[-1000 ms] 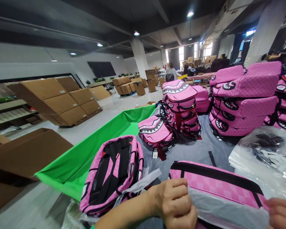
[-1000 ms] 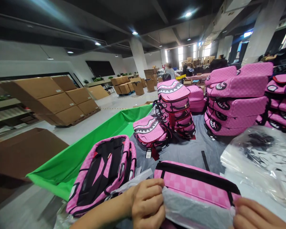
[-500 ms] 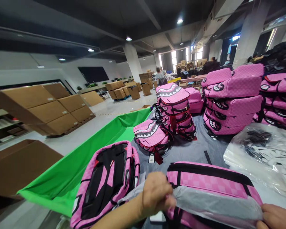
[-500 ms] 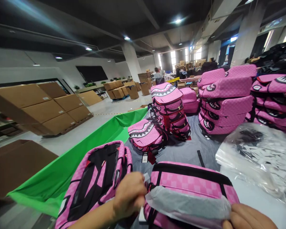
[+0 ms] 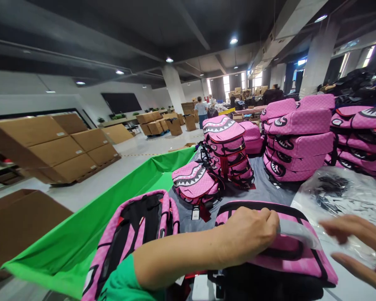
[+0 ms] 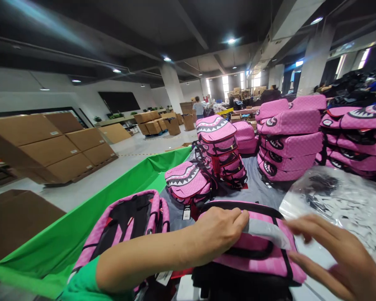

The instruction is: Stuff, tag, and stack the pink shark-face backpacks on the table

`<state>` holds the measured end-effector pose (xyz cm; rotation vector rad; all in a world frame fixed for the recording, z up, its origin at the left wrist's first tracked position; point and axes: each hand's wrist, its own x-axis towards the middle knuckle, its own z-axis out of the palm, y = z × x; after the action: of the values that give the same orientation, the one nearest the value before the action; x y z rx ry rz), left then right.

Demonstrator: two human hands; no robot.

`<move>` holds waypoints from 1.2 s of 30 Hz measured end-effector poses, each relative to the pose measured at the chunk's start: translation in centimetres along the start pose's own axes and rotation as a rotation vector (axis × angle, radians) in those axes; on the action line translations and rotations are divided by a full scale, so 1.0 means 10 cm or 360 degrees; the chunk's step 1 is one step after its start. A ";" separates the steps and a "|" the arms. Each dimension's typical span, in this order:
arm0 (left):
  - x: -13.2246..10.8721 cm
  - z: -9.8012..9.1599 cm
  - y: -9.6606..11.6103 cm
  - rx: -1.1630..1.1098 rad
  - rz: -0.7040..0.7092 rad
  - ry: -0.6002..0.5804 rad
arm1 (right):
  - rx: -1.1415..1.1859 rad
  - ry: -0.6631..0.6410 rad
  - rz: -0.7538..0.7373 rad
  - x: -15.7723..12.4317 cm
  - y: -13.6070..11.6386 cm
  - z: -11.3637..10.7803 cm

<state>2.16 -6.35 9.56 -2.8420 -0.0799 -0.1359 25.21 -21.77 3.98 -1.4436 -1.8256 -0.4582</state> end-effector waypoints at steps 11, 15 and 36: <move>-0.22 0.32 -0.06 -0.0855 -0.0691 0.0330 | -0.0615 0.0212 -0.0624 0.31 0.15 0.67; -0.31 0.20 -0.37 -0.1971 -0.0724 0.0262 | -0.0415 0.0204 -0.0727 0.42 0.27 0.68; 0.11 0.33 -0.11 -0.3483 -0.1150 0.0243 | 0.0347 -0.0158 -0.0285 0.44 0.52 0.82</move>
<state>3.47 -4.25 6.82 -4.4024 -2.0823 -1.2369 27.01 -11.70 0.99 -1.1794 -2.0255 -0.2686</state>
